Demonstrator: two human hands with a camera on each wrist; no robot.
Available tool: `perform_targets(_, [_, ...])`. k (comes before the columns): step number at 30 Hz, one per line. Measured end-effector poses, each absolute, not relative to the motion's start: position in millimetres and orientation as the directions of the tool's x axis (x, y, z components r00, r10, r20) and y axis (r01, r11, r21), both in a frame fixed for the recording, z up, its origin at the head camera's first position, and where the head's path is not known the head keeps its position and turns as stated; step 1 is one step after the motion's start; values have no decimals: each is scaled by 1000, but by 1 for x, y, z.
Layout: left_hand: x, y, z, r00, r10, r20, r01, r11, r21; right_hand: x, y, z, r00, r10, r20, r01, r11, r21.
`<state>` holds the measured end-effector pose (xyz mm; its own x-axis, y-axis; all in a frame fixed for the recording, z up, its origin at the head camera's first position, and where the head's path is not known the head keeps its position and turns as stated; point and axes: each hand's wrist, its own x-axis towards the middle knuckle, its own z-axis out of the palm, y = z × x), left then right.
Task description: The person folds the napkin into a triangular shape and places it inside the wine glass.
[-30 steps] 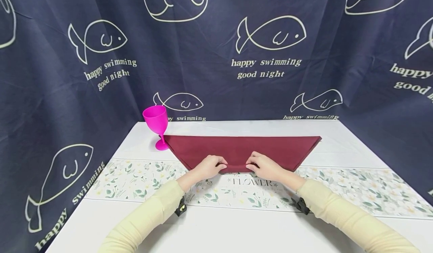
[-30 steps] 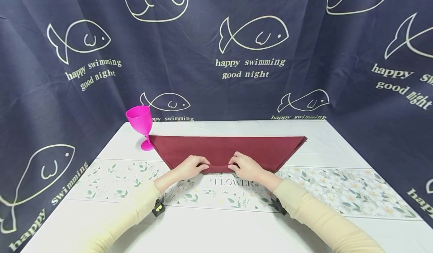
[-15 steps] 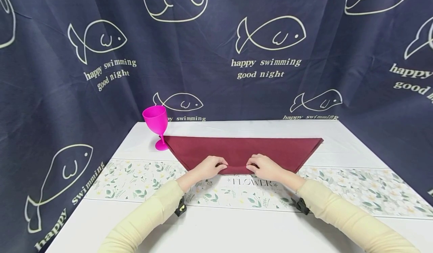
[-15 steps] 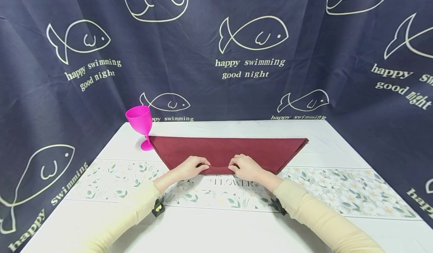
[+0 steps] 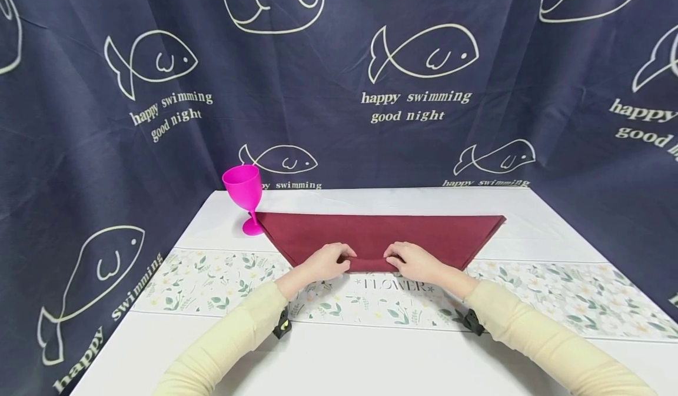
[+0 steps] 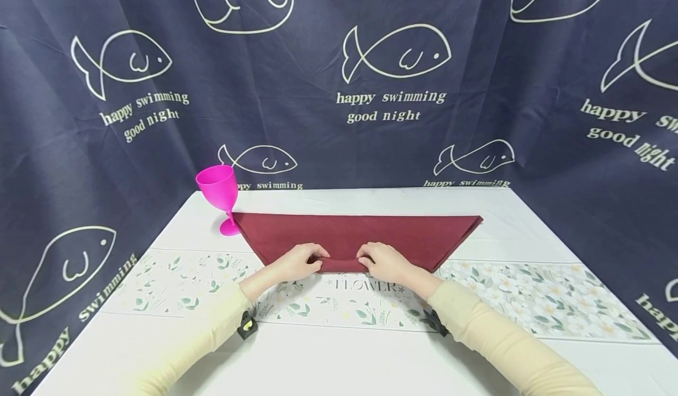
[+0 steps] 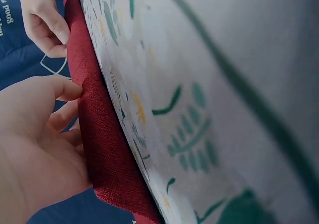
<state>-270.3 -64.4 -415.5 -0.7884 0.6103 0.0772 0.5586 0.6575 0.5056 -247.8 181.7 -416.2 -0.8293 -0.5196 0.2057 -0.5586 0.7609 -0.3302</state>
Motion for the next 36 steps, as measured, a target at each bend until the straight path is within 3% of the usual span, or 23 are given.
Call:
perform_targets(9, [-272,-64,-419,-781,617,98,573,645,505,-248,182,-419,-811,-504,297,-585,719,-376])
perform_targets(21, [-273,-63,-417,-767,600,227,619,598,509,-248,182,-414,-812,-503,296,-584,708,-398])
perform_targets(28, [-273,-62,-417,-789,582,198,583,606,541,-248,181,-414,-812,-507,290,-584,710,-394])
perform_targets(36, [-272,-65,-415,-756,621,207,623,585,520,-247,181,-414,-817,-504,281,-577,720,-385])
